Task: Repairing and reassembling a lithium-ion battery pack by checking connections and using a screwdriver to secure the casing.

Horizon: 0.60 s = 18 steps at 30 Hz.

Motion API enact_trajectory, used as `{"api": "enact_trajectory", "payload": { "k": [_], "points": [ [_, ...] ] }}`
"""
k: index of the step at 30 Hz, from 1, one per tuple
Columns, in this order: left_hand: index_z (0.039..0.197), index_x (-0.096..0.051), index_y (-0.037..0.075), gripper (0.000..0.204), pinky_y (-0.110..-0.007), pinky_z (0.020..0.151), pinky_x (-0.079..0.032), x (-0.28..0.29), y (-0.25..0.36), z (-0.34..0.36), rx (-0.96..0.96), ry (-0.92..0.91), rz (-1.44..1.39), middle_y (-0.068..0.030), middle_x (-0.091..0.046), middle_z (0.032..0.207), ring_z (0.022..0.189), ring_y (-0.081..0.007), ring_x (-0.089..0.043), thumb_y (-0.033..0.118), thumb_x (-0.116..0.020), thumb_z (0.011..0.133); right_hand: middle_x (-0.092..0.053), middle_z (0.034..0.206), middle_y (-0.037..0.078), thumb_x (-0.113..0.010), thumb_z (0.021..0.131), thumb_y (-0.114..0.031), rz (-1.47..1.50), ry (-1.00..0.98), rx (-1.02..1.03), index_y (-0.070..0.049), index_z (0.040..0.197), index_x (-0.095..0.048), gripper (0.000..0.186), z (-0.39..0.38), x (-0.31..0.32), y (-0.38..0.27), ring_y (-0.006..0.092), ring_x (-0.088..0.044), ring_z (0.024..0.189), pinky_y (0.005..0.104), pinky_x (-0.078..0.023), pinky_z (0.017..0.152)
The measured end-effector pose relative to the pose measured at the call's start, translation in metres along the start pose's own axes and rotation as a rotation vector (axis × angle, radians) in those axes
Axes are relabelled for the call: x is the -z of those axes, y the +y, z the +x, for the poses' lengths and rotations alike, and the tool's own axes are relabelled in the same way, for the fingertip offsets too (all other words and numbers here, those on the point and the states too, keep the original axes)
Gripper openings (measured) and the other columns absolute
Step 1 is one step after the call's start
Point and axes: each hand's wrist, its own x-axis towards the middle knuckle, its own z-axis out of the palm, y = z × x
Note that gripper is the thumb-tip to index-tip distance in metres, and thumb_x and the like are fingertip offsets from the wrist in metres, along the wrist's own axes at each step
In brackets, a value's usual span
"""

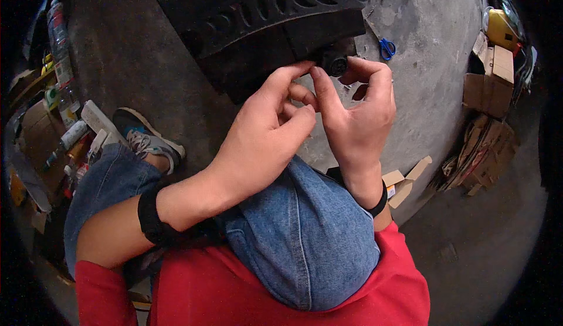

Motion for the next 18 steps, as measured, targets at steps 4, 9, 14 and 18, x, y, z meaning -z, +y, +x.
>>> {"api": "enact_trajectory", "payload": {
  "k": [4, 9, 14, 18],
  "points": [
    [0.137, -0.042, 0.001, 0.044, -0.024, 0.071, -0.048, 0.0041, 0.0034, 0.0021, 0.010, -0.023, 0.019, -0.0059, -0.061, 0.098, 0.079, -0.0095, -0.057, 0.008, -0.053, 0.094, -0.060, 0.095, 0.013, -0.081, 0.072, -0.015, 0.029, 0.039, 0.096, -0.001, 0.099, -0.056, 0.040, 0.0020, -0.0005, 0.0022, 0.0252, -0.061, 0.078, 0.0351, -0.050, 0.067],
    [0.136, -0.043, -0.001, 0.044, -0.024, 0.069, -0.048, 0.0070, 0.0075, 0.0032, 0.035, -0.070, 0.015, -0.0054, -0.062, 0.095, 0.076, -0.0091, -0.056, 0.008, -0.053, 0.094, -0.061, 0.100, 0.014, -0.079, 0.071, -0.010, 0.076, 0.021, 0.103, -0.001, 0.102, -0.057, 0.038, 0.0017, 0.0019, 0.0033, 0.0248, -0.062, 0.080, 0.0336, -0.049, 0.067],
    [0.139, -0.041, -0.001, 0.047, -0.024, 0.068, -0.048, 0.0085, 0.0082, 0.0039, 0.084, -0.101, 0.029, -0.0053, -0.062, 0.095, 0.075, -0.0087, -0.056, 0.008, -0.053, 0.094, -0.062, 0.102, 0.012, -0.079, 0.071, -0.008, 0.075, 0.000, 0.158, -0.004, 0.103, -0.058, 0.039, 0.0047, 0.0047, 0.0066, 0.0224, -0.062, 0.080, 0.0308, -0.049, 0.067],
    [0.142, -0.038, 0.001, 0.050, -0.023, 0.069, -0.048, 0.0074, 0.0048, -0.0026, 0.032, -0.084, 0.063, -0.0051, -0.061, 0.096, 0.075, -0.0078, -0.055, 0.007, -0.052, 0.094, -0.063, 0.100, 0.012, -0.079, 0.071, -0.008, 0.102, -0.036, 0.137, -0.004, 0.103, -0.060, 0.038, 0.0071, 0.0070, 0.0086, 0.0219, -0.062, 0.081, 0.0313, -0.049, 0.067]
  ]
}}
